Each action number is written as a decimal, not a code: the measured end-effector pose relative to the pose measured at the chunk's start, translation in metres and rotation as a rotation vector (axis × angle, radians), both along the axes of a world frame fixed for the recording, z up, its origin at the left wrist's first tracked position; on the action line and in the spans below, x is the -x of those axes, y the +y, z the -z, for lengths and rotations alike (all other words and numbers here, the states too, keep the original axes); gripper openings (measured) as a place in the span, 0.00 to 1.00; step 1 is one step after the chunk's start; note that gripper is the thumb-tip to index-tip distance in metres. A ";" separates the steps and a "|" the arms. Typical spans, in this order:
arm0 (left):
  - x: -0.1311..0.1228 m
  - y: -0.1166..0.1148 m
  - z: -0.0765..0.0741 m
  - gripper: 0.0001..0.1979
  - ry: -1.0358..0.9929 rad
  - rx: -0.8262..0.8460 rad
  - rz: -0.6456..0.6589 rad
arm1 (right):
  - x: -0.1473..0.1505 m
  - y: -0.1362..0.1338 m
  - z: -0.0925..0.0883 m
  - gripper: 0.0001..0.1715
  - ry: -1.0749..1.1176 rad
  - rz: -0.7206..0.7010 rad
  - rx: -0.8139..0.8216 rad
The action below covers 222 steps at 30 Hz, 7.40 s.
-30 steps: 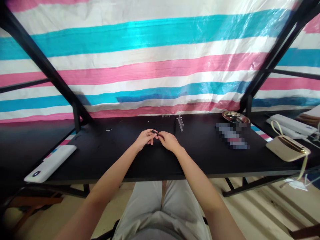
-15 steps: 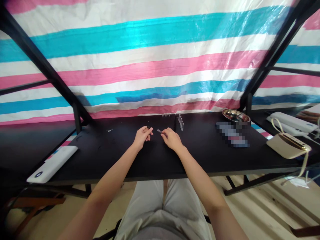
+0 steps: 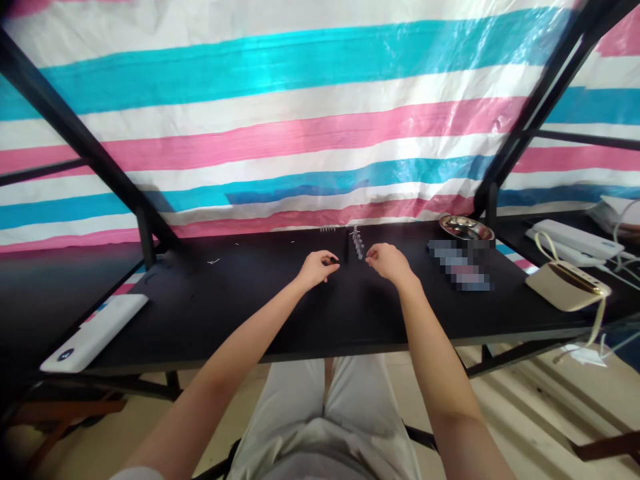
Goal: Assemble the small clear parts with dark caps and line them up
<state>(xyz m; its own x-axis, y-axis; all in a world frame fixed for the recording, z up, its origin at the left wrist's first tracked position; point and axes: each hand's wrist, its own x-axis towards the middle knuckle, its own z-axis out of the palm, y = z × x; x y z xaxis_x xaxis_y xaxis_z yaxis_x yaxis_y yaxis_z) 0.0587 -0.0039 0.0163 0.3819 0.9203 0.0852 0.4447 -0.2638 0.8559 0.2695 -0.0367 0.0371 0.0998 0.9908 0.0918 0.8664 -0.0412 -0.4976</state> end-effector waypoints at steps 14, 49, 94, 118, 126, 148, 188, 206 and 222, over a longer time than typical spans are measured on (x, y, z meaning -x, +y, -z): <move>-0.042 0.012 0.023 0.06 0.308 -0.101 -0.176 | 0.008 0.014 0.019 0.10 -0.136 0.093 0.046; -0.019 0.000 0.019 0.10 0.463 -0.233 -0.065 | -0.001 0.010 0.052 0.13 0.034 0.077 -0.024; -0.005 0.007 0.011 0.07 0.039 -0.313 -0.077 | 0.020 0.010 0.053 0.15 -0.152 0.179 0.007; 0.055 -0.014 0.000 0.17 -0.601 0.219 0.064 | 0.069 -0.011 0.044 0.06 0.021 -0.377 -0.295; 0.055 -0.018 -0.004 0.17 -0.572 0.201 0.047 | 0.069 -0.011 0.044 0.05 -0.008 -0.363 -0.309; 0.049 -0.024 0.007 0.14 -0.262 -0.080 -0.036 | 0.070 -0.013 0.043 0.12 -0.129 -0.321 -0.460; 0.149 0.080 0.009 0.09 0.544 -0.123 -0.701 | 0.075 -0.013 0.042 0.14 0.149 -0.335 -0.421; 0.140 0.058 -0.030 0.14 0.716 0.178 -0.406 | 0.041 -0.009 0.033 0.16 0.257 0.237 -0.747; -0.011 0.016 0.003 0.27 0.778 -0.514 0.125 | 0.020 0.026 0.061 0.17 -0.013 0.238 -0.242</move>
